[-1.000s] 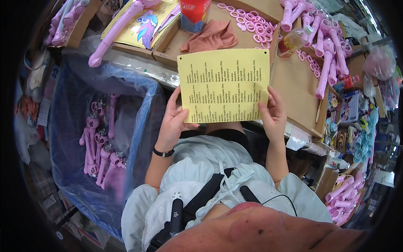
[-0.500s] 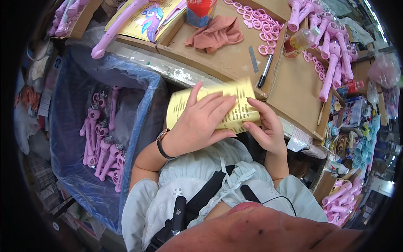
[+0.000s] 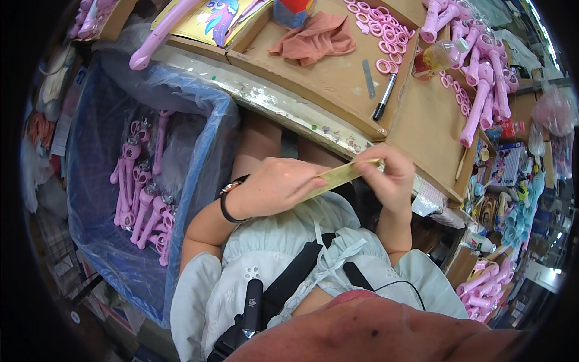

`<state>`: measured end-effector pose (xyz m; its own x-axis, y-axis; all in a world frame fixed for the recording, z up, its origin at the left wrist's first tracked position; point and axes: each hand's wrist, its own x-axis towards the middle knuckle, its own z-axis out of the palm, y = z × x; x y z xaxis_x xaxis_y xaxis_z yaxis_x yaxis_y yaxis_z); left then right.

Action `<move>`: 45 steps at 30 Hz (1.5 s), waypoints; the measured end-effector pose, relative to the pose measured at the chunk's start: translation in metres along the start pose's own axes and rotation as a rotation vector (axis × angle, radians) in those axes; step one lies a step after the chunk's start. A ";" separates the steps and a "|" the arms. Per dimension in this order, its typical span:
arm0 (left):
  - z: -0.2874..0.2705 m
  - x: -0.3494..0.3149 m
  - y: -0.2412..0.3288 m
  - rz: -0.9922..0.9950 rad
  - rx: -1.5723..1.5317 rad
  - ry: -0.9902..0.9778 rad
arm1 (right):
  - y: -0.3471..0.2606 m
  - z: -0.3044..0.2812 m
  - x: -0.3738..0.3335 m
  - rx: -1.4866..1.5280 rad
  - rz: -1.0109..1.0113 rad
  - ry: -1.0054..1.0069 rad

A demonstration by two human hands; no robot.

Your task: The person assembles pink toy wands by attaching a silver crown piece to the top, wiping the wand with a cloth, and using a small metal tool to adjust the crown. The person handles multiple wands one at a time, placing finished items on a table.

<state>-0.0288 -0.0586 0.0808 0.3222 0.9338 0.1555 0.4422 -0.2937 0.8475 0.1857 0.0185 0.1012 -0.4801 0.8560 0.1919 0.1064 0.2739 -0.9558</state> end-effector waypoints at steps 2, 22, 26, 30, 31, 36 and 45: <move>-0.011 -0.006 -0.007 -0.021 0.152 0.017 | 0.000 -0.009 0.000 0.122 0.087 0.171; -0.004 0.044 -0.041 -0.214 -0.415 0.439 | 0.046 -0.113 0.009 -0.411 -0.010 0.806; -0.002 0.077 -0.031 0.001 0.064 0.363 | 0.074 -0.224 0.022 -0.727 0.040 0.978; 0.030 0.122 -0.015 0.431 0.432 0.196 | 0.122 -0.251 0.018 -0.996 0.399 0.845; 0.040 0.135 -0.013 0.478 0.463 0.147 | 0.129 -0.248 0.019 -1.021 0.410 0.795; 0.098 0.208 -0.017 0.557 0.525 0.042 | 0.149 -0.235 0.033 -1.058 0.410 0.546; 0.121 0.242 -0.014 0.090 0.945 -0.462 | 0.145 -0.227 0.115 -0.977 -0.094 0.474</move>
<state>0.1439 0.1465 0.0456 0.5857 0.7906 -0.1788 0.8091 -0.5832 0.0719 0.3437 0.2557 0.0354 -0.1600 0.8380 0.5216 0.8337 0.3977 -0.3831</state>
